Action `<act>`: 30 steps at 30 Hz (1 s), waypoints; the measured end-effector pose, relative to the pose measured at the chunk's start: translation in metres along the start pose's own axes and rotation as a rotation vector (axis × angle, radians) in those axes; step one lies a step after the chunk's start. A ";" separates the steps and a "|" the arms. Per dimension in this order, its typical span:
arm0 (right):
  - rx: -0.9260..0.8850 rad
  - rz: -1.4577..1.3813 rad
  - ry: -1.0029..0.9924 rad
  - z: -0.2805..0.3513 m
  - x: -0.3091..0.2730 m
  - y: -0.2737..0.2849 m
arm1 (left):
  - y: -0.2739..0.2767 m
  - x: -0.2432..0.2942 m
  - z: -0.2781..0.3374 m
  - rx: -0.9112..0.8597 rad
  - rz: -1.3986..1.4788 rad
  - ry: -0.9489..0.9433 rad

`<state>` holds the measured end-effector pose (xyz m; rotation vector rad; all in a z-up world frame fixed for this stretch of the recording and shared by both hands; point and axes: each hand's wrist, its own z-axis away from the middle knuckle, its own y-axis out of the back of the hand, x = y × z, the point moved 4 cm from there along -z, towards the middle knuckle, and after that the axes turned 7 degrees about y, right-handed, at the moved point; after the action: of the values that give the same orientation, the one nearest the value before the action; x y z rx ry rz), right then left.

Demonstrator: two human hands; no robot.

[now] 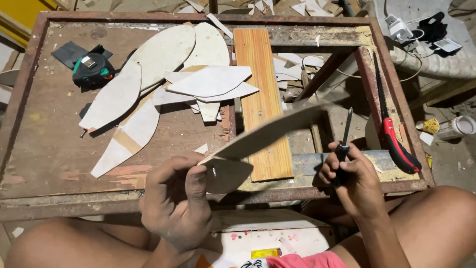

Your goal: Assembling white wooden cutouts onto a wooden base using a screwdriver for alignment and a manual stapler for fastening.

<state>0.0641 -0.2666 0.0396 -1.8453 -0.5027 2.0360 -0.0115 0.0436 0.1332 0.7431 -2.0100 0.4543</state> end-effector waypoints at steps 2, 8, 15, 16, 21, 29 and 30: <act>0.001 0.012 -0.008 0.000 0.003 0.000 | 0.000 -0.003 0.001 0.000 0.008 -0.026; -0.015 0.127 -0.040 0.005 -0.001 -0.009 | 0.000 -0.002 0.004 0.006 -0.043 -0.178; -0.263 -0.219 0.050 0.012 0.005 -0.025 | -0.009 0.014 -0.003 -0.799 -0.134 -0.338; -0.259 -0.215 0.052 0.015 0.012 -0.011 | -0.013 0.010 0.008 -0.801 -0.129 -0.337; -0.140 -0.384 0.015 0.019 0.022 0.008 | -0.019 0.047 0.021 -0.431 -0.199 -0.704; 0.156 -0.097 -0.053 0.011 0.019 -0.001 | -0.035 0.016 0.031 -0.458 -0.145 -0.826; 0.231 -0.079 -0.064 0.010 0.019 0.001 | -0.036 0.006 0.035 -0.370 -0.110 -0.868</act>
<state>0.0524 -0.2584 0.0238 -1.6049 -0.3348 2.0125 -0.0124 -0.0055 0.1214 0.8916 -2.7126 -0.3824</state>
